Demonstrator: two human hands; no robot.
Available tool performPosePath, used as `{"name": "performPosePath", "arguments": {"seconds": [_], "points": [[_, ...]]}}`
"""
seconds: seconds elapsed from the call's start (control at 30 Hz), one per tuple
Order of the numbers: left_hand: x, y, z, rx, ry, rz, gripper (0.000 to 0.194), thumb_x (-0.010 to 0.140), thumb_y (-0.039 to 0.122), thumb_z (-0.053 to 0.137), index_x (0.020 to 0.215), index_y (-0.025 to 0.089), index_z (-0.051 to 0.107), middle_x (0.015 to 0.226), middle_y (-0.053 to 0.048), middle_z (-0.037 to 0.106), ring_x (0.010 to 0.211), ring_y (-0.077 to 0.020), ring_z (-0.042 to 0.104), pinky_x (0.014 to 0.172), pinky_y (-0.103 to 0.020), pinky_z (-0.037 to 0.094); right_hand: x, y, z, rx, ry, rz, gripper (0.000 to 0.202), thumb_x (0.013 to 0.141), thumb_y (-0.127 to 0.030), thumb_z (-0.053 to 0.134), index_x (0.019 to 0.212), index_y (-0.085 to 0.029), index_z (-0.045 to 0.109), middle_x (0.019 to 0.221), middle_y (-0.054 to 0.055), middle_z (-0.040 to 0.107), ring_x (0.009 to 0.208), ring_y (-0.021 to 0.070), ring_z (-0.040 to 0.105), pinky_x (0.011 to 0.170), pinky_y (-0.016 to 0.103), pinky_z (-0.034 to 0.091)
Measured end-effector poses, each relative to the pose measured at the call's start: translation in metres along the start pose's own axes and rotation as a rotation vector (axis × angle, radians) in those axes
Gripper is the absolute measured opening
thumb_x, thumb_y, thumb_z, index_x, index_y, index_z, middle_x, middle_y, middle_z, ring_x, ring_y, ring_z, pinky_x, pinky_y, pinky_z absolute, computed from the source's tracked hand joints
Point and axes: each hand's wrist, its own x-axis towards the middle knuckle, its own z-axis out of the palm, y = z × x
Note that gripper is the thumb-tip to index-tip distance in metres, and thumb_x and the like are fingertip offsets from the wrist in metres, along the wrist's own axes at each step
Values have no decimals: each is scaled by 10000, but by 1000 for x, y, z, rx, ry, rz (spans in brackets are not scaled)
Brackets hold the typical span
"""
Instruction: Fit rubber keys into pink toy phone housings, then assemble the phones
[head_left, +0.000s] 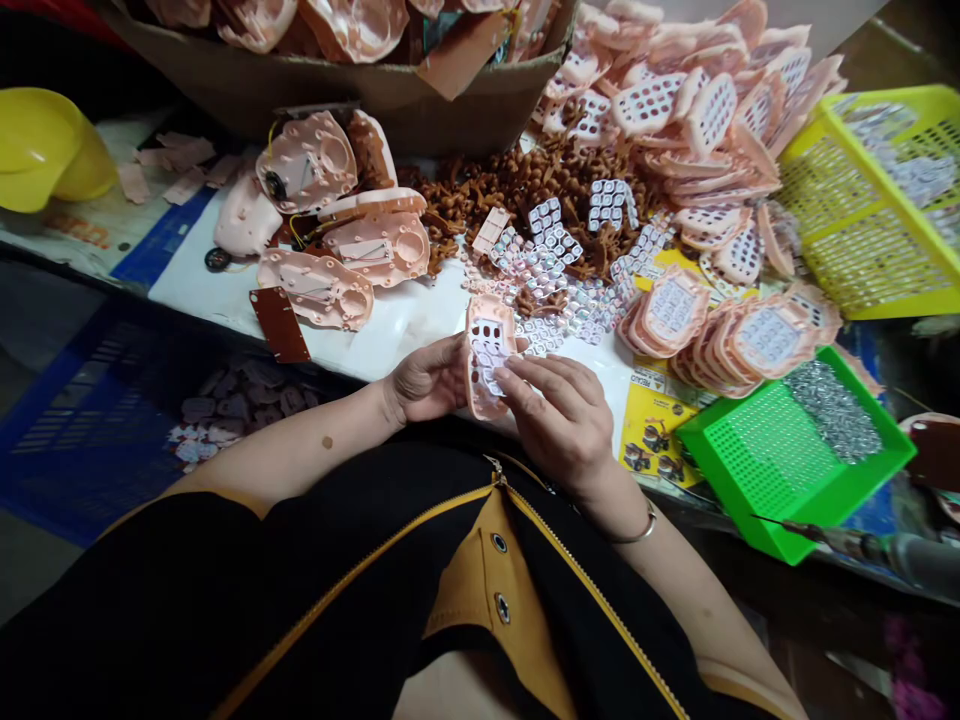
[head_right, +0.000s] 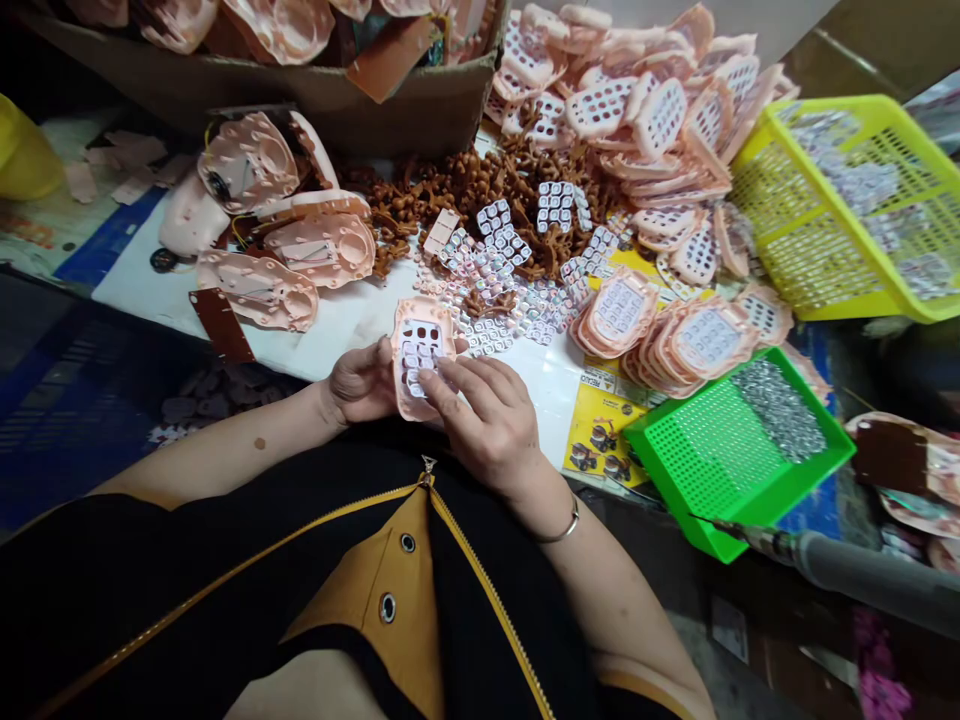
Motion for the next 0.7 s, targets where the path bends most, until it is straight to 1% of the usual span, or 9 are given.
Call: {"name": "performPosePath", "arguments": {"seconds": [0.17,0.27,0.33,0.43,0.5,0.53,0.57,0.63,0.7], "points": [[1,0,3,9,8,44,514,624,435,851,1036,165,707,989,-93,751,886,-238,706,884,-395,533,-1,2,3,-12,94,41,476,860,-67,619,1298,-251,598,1100,112,730,1045,227,676,865,383,573],[1,-1,3,14,39,39,527,581,411,886,1017,175,707,884,-54,741,766,-186,689,776,-323,539,0,4,7,50,48,51,409,880,-86,594,1267,-217,619,1089,120,728,1070,222,654,891,378,563],[1,-1,2,18,40,33,518,588,430,883,998,168,708,867,-50,735,754,-179,682,755,-310,529,0,5,8,89,-16,54,347,897,-122,587,1233,-195,637,1097,125,726,1101,227,636,914,383,549],[1,-1,2,26,19,40,535,595,458,876,1001,155,705,944,-80,742,873,-234,698,820,-349,528,0,7,5,106,-115,62,294,933,-276,589,1203,-178,649,1167,138,712,1164,257,609,950,424,521],[1,-1,3,23,17,41,561,595,474,871,1019,151,699,1038,-105,738,1015,-288,686,900,-391,518,-1,7,3,85,-166,35,415,931,-440,580,1224,-150,634,1219,163,693,1207,287,589,989,460,494],[1,-1,3,21,19,39,568,603,479,865,1033,148,696,1088,-116,730,1090,-311,664,947,-413,505,-3,6,3,59,-186,12,493,918,-498,581,1243,-130,620,1245,179,681,1230,300,576,1015,471,475],[1,-1,3,21,19,34,574,616,480,855,1053,146,692,1136,-123,718,1161,-327,633,992,-431,485,-4,4,3,24,-201,-12,535,908,-512,591,1263,-112,606,1268,193,668,1251,305,566,1041,471,454],[2,-1,3,25,8,25,593,655,485,830,1114,144,676,1215,-133,690,1262,-342,569,1051,-450,450,-8,1,3,-41,-205,-45,486,914,-402,621,1296,-104,583,1287,188,665,1270,283,565,1083,445,418],[3,0,4,35,-2,34,601,696,502,802,1163,152,660,1265,-134,666,1279,-338,554,1045,-453,459,-12,1,1,-75,-160,-39,434,916,-234,611,1338,-147,555,1264,137,693,1248,232,593,1098,410,401]]}}
